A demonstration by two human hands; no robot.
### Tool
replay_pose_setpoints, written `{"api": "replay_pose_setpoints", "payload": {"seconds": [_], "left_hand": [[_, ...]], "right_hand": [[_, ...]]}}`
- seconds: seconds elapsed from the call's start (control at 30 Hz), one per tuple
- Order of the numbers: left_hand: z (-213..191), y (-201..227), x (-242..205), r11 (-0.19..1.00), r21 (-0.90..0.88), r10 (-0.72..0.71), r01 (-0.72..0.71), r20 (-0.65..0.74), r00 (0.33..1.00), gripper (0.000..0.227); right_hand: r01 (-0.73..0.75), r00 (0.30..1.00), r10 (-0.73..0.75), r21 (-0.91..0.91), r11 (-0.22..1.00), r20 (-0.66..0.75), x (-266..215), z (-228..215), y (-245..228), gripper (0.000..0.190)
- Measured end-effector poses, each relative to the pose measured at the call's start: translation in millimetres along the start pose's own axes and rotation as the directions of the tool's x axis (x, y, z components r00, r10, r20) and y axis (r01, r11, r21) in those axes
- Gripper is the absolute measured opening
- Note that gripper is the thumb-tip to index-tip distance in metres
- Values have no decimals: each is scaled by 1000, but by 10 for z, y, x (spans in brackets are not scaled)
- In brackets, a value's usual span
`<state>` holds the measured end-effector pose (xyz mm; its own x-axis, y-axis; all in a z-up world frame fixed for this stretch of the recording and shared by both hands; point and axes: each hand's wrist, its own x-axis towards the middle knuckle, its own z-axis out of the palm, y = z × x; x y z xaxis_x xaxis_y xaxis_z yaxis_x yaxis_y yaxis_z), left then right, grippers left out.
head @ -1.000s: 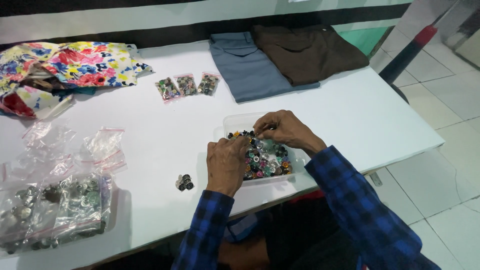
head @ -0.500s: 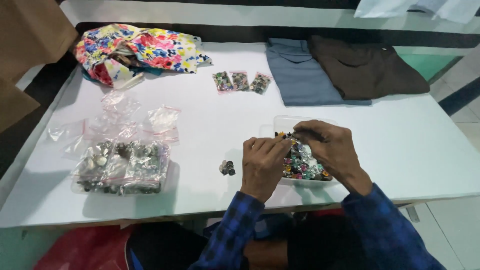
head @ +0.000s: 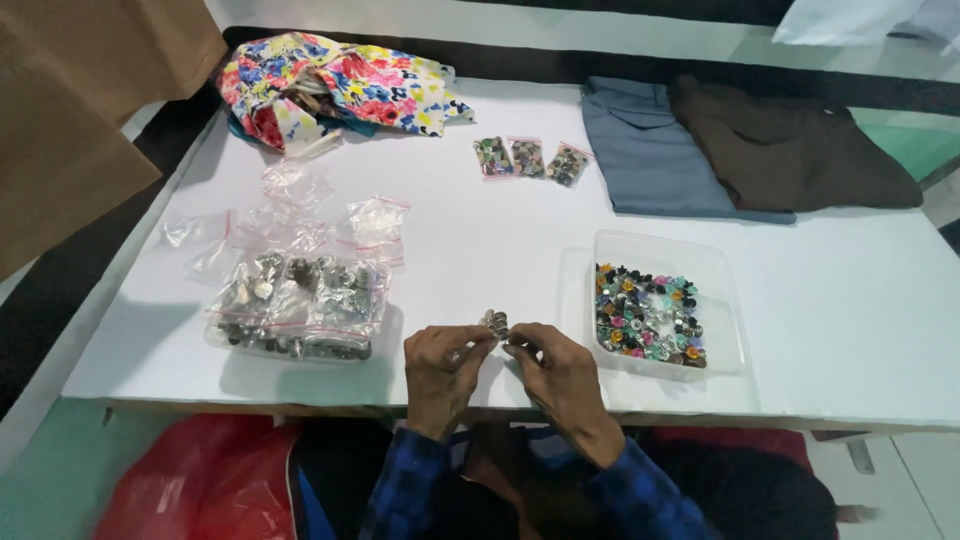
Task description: Sorting decorative buttons from a bulk container and placing them into small plastic bags for packaging.
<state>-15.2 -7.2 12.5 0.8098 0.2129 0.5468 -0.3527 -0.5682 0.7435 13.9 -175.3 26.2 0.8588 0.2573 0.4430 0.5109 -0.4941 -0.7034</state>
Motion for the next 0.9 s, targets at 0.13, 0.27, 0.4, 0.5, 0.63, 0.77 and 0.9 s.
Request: {"api": "replay_pose_setpoints", "payload": {"seconds": [0.13,0.27,0.4,0.5,0.63,0.77,0.9], "left_hand": [[89,-127,-68,989,133,-70,64,46,996,15],[70,-146,-78,993,98,-68,61,74,995,19],[82,-158,-102,991,102,-94,86,81,992,30],[-8,-6,-52,991,81,-111,105,80,991,39],[34,-94,-83,993,84,-93,84,107,990,37],[72,-160,-102,992,87,-100,90,116,988,38],[87,-204,-113,993,70,-103,95,116,988,39]], "right_hand": [[-40,999,40,-2,999,34,32,110,124,20],[-62,998,62,-12,998,-8,32,145,124,21],[-95,995,95,-8,995,-20,-2,107,95,33],[-120,993,120,52,991,0,30,77,137,38],[-140,990,139,44,989,31,44,67,82,41],[-138,990,136,50,989,47,47,88,159,42],[-126,991,124,57,990,41,38,82,115,43]]}}
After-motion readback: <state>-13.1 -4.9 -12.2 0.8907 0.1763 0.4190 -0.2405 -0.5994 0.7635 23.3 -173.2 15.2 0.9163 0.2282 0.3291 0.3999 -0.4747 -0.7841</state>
